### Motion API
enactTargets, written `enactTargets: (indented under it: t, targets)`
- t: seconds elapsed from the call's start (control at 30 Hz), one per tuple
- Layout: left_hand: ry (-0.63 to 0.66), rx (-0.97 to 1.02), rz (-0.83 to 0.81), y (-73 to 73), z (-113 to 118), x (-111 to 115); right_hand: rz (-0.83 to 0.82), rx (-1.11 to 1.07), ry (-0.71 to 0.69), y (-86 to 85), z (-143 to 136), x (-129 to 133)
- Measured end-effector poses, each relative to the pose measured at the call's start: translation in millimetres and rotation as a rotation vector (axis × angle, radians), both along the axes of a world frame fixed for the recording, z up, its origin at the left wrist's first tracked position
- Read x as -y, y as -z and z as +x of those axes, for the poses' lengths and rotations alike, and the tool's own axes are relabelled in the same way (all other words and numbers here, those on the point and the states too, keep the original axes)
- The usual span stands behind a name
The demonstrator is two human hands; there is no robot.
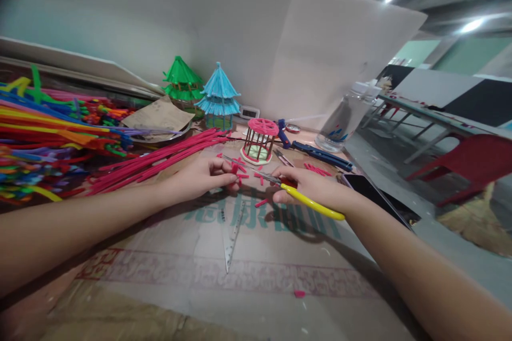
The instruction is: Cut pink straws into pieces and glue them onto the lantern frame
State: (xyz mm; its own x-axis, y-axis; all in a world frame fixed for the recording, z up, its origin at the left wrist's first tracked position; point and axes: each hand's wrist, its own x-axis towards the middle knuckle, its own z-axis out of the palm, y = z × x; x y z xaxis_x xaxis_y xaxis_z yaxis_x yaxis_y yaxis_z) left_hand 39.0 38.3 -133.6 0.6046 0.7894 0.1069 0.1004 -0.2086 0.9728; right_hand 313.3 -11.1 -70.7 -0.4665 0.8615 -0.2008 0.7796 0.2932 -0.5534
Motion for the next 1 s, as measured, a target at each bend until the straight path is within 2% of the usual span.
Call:
enactTargets:
  t: [0.13,0.57,1.0]
  targets:
    - [-0.003,0.000,-0.009,-3.9,0.3,2.0,0.004,-0.001,-0.004,-1.6,-2.5,0.2]
    - [0.008,0.000,0.000,-3.9,0.4,2.3,-0.042,0.002,0.061,-1.5,-3.0,1.6]
    - [0.019,-0.018,0.033,-1.6,-0.1,1.0,-0.046,-0.020,0.025,-0.2,-1.3,0.8]
